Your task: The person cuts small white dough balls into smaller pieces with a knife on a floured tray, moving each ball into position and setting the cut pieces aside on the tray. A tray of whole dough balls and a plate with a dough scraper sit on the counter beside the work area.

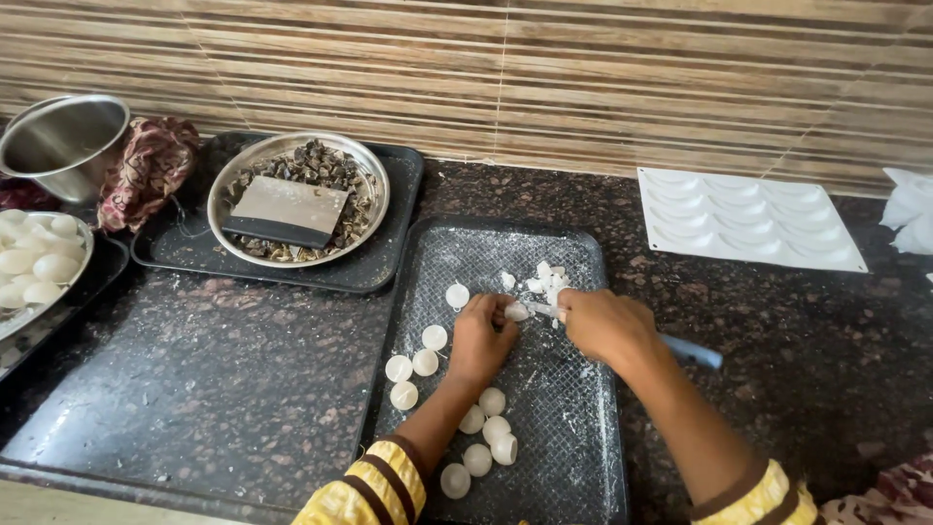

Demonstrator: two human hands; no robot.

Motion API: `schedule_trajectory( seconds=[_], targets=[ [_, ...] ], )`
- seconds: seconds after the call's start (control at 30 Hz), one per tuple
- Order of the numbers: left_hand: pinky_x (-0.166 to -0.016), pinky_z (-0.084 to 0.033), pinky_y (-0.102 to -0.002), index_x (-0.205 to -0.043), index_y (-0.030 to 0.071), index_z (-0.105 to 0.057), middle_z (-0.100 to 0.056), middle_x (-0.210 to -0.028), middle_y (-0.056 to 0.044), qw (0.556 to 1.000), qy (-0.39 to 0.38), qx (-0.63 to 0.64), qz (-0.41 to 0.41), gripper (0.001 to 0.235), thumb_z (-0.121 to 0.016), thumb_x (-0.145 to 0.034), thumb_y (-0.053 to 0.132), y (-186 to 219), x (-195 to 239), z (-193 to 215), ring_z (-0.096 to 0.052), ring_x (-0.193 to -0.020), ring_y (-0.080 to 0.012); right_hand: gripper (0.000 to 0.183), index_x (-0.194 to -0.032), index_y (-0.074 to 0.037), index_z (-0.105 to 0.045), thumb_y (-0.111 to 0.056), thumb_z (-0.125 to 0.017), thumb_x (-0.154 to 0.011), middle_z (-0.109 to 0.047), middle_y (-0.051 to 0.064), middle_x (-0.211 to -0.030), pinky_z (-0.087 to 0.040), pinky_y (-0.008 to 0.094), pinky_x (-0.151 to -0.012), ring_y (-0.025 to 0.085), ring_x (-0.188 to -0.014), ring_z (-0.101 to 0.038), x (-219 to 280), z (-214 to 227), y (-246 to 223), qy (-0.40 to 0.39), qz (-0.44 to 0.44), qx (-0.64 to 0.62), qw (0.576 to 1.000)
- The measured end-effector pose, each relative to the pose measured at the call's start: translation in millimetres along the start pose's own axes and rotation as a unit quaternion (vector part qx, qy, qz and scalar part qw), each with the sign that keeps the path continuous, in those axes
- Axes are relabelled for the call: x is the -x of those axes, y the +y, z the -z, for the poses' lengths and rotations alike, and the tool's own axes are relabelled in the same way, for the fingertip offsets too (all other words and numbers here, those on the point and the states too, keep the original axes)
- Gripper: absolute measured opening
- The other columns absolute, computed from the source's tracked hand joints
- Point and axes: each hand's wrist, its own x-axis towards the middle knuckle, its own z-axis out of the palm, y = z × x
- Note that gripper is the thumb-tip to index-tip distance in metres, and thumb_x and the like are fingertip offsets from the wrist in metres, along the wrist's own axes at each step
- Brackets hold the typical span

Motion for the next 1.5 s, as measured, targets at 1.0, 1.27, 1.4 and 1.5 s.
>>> schedule_trajectory(
  seconds=[1.0,1.27,1.4,1.5],
  targets=[
    [-0.069,-0.059,-0.034,-0.099,0.000,-0.072,-0.067,-0.088,-0.013,0.999,0.035,-0.007,0.001,0.021,-0.076,-0.079,0.005,9,0,-2,-0.069,-0.074,-0.0231,0.029,-0.106,-0.014,-0.081,-0.021,-0.069,-0.081,-0.076,0.012,-0.113,-0.058,0.045,-0.090,0.030,-0.106,-0.074,-50,36,-47,0.016,0.075,0.177,0.981],
    [-0.072,-0.059,-0.038,-0.098,0.000,-0.071,-0.068,-0.089,-0.015,0.999,0.034,-0.026,-0.006,0.020,-0.076,-0.079,0.005,3,1,-6,-0.069,-0.078,-0.0280,0.020,-0.097,-0.013,-0.082,-0.014,-0.072,-0.080,-0.081,0.007,-0.100,-0.055,0.041,-0.083,0.023,-0.095,-0.077,-65,50,-72,-0.055,0.049,0.233,0.970],
    [-0.074,-0.059,-0.038,-0.100,0.000,-0.071,-0.067,-0.090,-0.016,0.999,0.032,-0.027,-0.013,0.021,-0.075,-0.080,0.005,0,1,-7,-0.069,-0.080,-0.0287,0.015,-0.088,-0.015,-0.083,-0.015,-0.069,-0.083,-0.081,0.001,-0.088,-0.054,0.038,-0.077,0.017,-0.085,-0.078,-87,47,-85,-0.116,0.028,0.245,0.962],
    [-0.074,-0.058,-0.039,-0.101,-0.002,-0.070,-0.065,-0.090,-0.017,1.000,0.023,-0.009,0.004,0.022,-0.076,-0.081,0.006,5,1,-5,-0.068,-0.079,-0.0291,0.013,-0.089,-0.018,-0.084,-0.017,-0.073,-0.082,-0.080,0.005,-0.092,-0.047,0.042,-0.083,0.021,-0.088,-0.074,-92,45,-93,-0.101,0.066,0.308,0.944]
  ],
)
